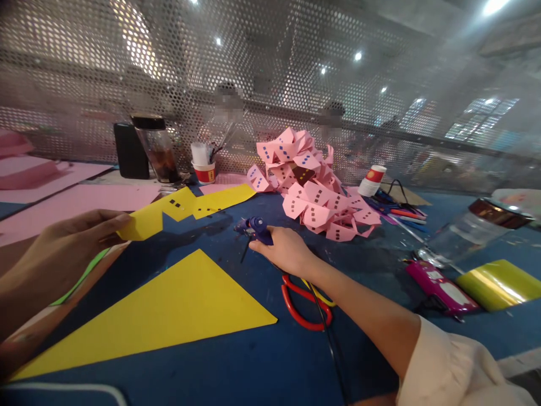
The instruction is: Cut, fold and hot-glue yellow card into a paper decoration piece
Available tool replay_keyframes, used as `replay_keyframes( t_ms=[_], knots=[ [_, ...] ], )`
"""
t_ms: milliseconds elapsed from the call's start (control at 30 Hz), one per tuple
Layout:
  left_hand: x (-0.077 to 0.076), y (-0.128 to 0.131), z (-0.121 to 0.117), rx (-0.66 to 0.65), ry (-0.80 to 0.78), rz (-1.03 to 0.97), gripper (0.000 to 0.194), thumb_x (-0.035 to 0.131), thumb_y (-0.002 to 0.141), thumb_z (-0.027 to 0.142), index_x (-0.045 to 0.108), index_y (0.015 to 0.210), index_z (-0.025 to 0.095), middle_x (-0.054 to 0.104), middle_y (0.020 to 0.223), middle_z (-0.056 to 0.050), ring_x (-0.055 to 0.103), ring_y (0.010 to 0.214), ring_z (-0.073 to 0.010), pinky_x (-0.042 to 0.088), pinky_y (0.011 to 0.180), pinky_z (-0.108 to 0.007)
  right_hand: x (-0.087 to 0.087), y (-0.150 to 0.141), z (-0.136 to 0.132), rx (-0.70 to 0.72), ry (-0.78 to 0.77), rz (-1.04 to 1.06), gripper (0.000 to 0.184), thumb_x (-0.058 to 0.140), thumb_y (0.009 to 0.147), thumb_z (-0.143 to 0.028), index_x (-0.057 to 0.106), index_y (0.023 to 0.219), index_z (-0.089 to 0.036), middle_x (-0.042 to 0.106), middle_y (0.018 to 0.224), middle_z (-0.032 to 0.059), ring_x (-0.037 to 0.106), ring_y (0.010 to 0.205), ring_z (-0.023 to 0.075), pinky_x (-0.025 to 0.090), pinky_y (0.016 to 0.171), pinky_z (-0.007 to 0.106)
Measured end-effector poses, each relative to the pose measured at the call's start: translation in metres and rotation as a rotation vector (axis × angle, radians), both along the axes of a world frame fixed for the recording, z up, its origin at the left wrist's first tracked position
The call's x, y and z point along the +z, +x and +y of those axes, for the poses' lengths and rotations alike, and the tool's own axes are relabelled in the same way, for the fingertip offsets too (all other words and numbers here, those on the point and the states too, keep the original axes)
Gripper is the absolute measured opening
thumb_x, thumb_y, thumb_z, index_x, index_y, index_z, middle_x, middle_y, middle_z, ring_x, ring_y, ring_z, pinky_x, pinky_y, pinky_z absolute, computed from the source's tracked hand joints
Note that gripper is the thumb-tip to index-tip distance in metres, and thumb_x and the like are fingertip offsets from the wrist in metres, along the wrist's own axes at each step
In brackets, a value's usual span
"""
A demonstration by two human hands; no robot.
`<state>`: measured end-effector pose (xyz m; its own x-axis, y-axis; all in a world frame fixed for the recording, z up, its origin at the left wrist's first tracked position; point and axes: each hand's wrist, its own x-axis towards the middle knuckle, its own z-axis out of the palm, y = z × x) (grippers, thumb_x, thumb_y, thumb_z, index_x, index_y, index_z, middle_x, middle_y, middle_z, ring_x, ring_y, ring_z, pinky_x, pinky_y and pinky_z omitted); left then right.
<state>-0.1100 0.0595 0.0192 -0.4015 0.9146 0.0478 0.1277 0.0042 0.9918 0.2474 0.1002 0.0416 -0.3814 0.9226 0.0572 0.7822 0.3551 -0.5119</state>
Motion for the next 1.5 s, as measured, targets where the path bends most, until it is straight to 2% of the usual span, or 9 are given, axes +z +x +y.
replay_keyframes(
  t_ms=[300, 500, 667, 800, 933, 1100, 1200, 1333, 1500],
  knots=[
    [-0.002, -0.001, -0.002, -0.02, -0.002, 0.045, 0.034, 0.081, 0.075, 0.049, 0.074, 0.094, 0.022, 0.076, 0.097, 0.001, 0.069, 0.091, -0.0167, 0.058, 0.081, -0.02, -0.001, -0.001, 0.004, 0.007, 0.006, -0.018, 0.033, 0.063, 0.092, -0.049, 0.074, 0.093, -0.018, 0.069, 0.062, 0.006, 0.064, 0.055, 0.0214, 0.038, 0.053, 0.031],
    [-0.001, 0.001, -0.002, -0.034, -0.006, 0.034, 0.036, 0.082, 0.072, 0.049, 0.075, 0.094, 0.022, 0.076, 0.099, 0.0, 0.069, 0.089, -0.017, 0.058, 0.078, -0.021, -0.001, -0.002, 0.004, 0.004, 0.002, -0.032, 0.034, 0.063, 0.092, -0.05, 0.074, 0.094, -0.018, 0.069, 0.064, 0.0066, 0.065, 0.059, 0.0227, 0.04, 0.055, 0.031],
    [0.0, 0.001, -0.003, -0.015, 0.004, 0.04, 0.033, 0.082, 0.073, 0.049, 0.075, 0.091, 0.023, 0.077, 0.094, 0.002, 0.069, 0.091, -0.0156, 0.057, 0.083, -0.02, -0.001, -0.001, 0.002, -0.013, 0.006, 0.016, 0.03, 0.064, 0.092, -0.047, 0.072, 0.088, -0.019, 0.067, 0.06, 0.0044, 0.063, 0.055, 0.0205, 0.039, 0.054, 0.03],
    [0.003, 0.005, -0.004, -0.038, 0.002, 0.029, 0.038, 0.083, 0.07, 0.051, 0.074, 0.093, 0.022, 0.077, 0.094, 0.002, 0.069, 0.093, -0.0166, 0.057, 0.084, -0.019, 0.002, 0.0, -0.005, 0.005, 0.013, 0.1, 0.03, 0.063, 0.093, -0.048, 0.069, 0.085, -0.02, 0.065, 0.059, 0.0021, 0.061, 0.054, 0.019, 0.039, 0.054, 0.029],
    [0.005, 0.009, -0.005, -0.047, 0.01, 0.026, 0.039, 0.083, 0.068, 0.051, 0.073, 0.09, 0.021, 0.075, 0.09, 0.001, 0.068, 0.087, -0.0172, 0.057, 0.081, -0.022, 0.005, -0.002, -0.017, 0.051, 0.01, 0.188, 0.034, 0.06, 0.095, -0.052, 0.07, 0.088, -0.02, 0.061, 0.058, -0.0006, 0.059, 0.054, 0.0176, 0.042, 0.056, 0.028],
    [0.005, 0.011, -0.006, -0.101, 0.047, 0.059, 0.037, 0.082, 0.071, 0.051, 0.072, 0.091, 0.02, 0.074, 0.089, 0.001, 0.067, 0.088, -0.0172, 0.055, 0.082, -0.023, 0.009, -0.007, -0.031, 0.116, -0.019, 0.308, 0.035, 0.061, 0.094, -0.054, 0.071, 0.096, -0.021, 0.065, 0.071, 0.0005, 0.059, 0.057, 0.0157, 0.045, 0.059, 0.028],
    [0.007, 0.014, -0.007, -0.126, 0.053, 0.055, 0.038, 0.083, 0.071, 0.051, 0.072, 0.089, 0.019, 0.072, 0.086, 0.001, 0.065, 0.085, -0.0163, 0.053, 0.08, -0.023, 0.011, -0.009, -0.037, 0.137, -0.021, 0.364, 0.033, 0.061, 0.094, -0.053, 0.069, 0.094, -0.021, 0.066, 0.074, 0.0003, 0.058, 0.059, 0.0148, 0.045, 0.061, 0.028],
    [0.006, 0.019, -0.008, -0.132, 0.052, 0.061, 0.039, 0.082, 0.071, 0.053, 0.071, 0.089, 0.02, 0.072, 0.084, 0.0, 0.064, 0.081, -0.0162, 0.051, 0.076, -0.023, 0.012, -0.013, -0.043, 0.144, -0.008, 0.391, 0.032, 0.063, 0.094, -0.051, 0.069, 0.09, -0.02, 0.065, 0.071, -0.0002, 0.059, 0.06, 0.0146, 0.046, 0.061, 0.027],
    [0.004, 0.019, -0.009, -0.168, 0.049, 0.139, 0.037, 0.079, 0.077, 0.054, 0.071, 0.091, 0.02, 0.072, 0.084, 0.0, 0.063, 0.081, -0.0166, 0.048, 0.074, -0.023, 0.012, -0.016, -0.048, 0.178, 0.002, 0.381, 0.029, 0.064, 0.094, -0.047, 0.07, 0.088, -0.019, 0.071, 0.078, 0.002, 0.066, 0.073, 0.0178, 0.048, 0.065, 0.027]
  ],
)
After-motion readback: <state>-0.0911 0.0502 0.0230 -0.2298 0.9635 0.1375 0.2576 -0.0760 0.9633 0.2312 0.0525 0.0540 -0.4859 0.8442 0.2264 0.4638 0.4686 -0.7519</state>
